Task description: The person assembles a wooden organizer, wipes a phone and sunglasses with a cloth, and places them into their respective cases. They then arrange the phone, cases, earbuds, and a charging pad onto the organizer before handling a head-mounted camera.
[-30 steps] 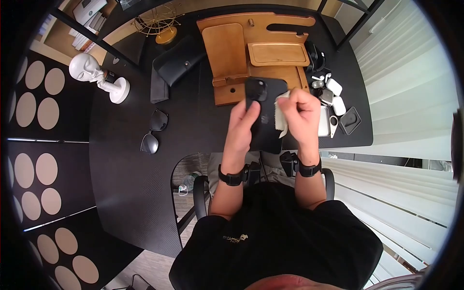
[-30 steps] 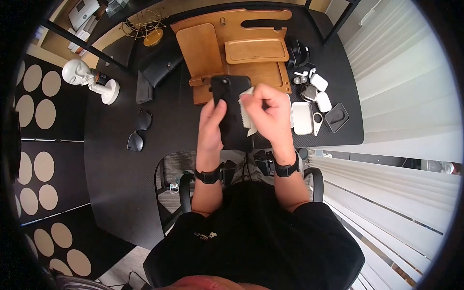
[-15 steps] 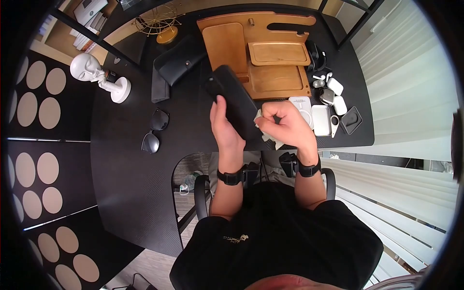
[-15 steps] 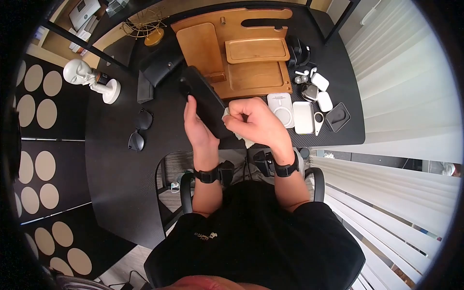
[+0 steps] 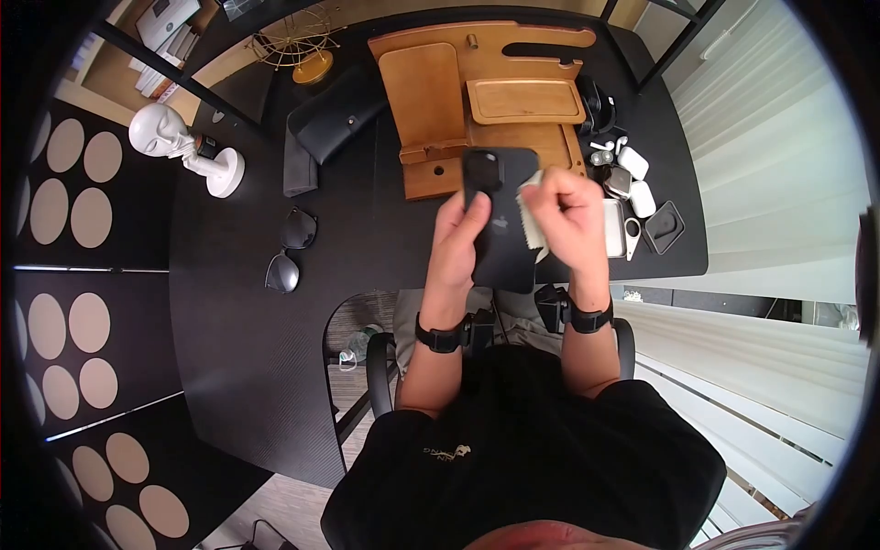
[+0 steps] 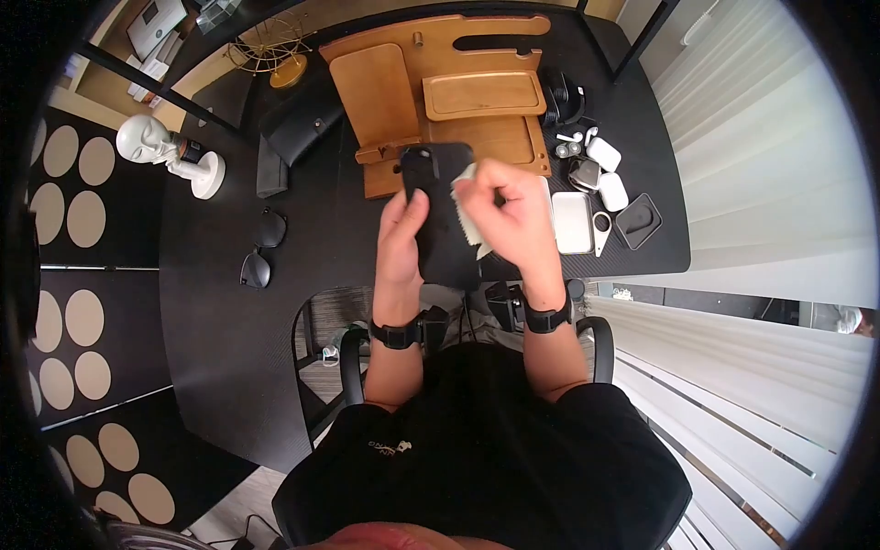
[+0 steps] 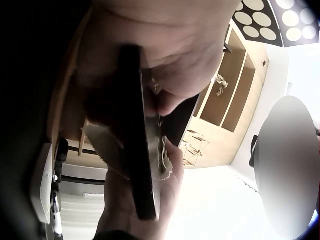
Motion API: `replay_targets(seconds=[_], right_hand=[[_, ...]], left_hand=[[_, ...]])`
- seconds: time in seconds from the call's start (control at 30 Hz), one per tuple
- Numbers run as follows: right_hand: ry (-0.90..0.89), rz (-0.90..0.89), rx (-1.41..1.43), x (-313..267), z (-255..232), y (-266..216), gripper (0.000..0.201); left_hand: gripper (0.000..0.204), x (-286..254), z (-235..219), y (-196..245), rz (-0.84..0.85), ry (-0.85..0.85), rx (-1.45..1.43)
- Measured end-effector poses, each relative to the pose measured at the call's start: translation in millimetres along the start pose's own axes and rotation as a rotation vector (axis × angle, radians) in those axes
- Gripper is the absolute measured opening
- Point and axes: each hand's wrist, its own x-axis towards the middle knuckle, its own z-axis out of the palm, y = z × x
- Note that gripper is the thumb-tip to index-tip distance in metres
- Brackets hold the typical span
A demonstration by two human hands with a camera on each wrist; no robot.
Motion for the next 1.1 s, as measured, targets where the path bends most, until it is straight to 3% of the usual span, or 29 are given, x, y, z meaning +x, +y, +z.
replay_targets(seconds=[0.07, 0.13, 0.17, 0.23, 0.37, 0.43, 0.47, 0.5, 0.57, 0.6, 0.73, 0.77, 0.8, 0.83, 0.87, 0.93, 1.1], right_hand=[[-0.166, 0.063, 0.048, -1, 5, 2, 0.034], [-0.324, 0.182, 0.055, -2, 8, 1, 0.035], [-0.322, 0.182, 0.056, -2, 8, 2, 0.035], [-0.486, 0.142, -0.035, -1, 8, 6, 0.036], [-0.468, 0.150, -0.029, -3, 12, 8, 0.035], [-0.350, 0.117, 0.009, -4, 13, 9, 0.037], [-0.351, 0.118, 0.007, -4, 13, 8, 0.037], [-0.169, 0.058, 0.028, -4, 14, 8, 0.038], [0.113, 0.009, 0.087, -5, 14, 6, 0.039], [0.114, 0.009, 0.085, -5, 12, 6, 0.039], [0.149, 0.021, 0.118, -3, 11, 3, 0.036], [0.019, 0.030, 0.070, -2, 11, 3, 0.037], [-0.111, 0.040, 0.022, -2, 11, 3, 0.038], [-0.110, 0.041, 0.024, -2, 11, 3, 0.038], [-0.222, 0.072, 0.010, -2, 11, 4, 0.038], [-0.443, 0.133, -0.020, -1, 11, 7, 0.039], [-0.550, 0.188, -0.036, -1, 11, 8, 0.036]], left_hand=[[0.035, 2, 0, 2, 0.023, 0.086, -0.061], [0.033, 5, 0, 8, 0.157, 0.300, -0.121], [0.031, 5, -4, 11, 0.175, 0.308, -0.138], [0.031, 6, -11, 13, 0.190, 0.330, -0.198], [0.031, 6, -9, 15, 0.189, 0.379, -0.225], [0.032, 5, -7, 16, 0.174, 0.397, -0.177], [0.032, 3, -7, 15, 0.104, 0.269, -0.082], [0.032, 1, -7, 15, 0.033, 0.140, 0.013], [0.032, -1, -7, 13, -0.021, 0.046, 0.028], [0.033, -2, -8, 13, -0.073, -0.049, 0.046], [0.031, 2, -8, 7, -0.035, -0.018, 0.019], [0.031, 3, -5, 7, -0.034, -0.017, 0.019], [0.032, 5, 0, 7, 0.031, 0.124, -0.061], [0.032, 6, 3, 8, 0.096, 0.264, -0.139], [0.032, 8, 1, 8, 0.097, 0.264, -0.138], [0.031, 12, -9, 10, 0.146, 0.432, -0.315], [0.032, 9, -16, 9, 0.193, 0.542, -0.446]])
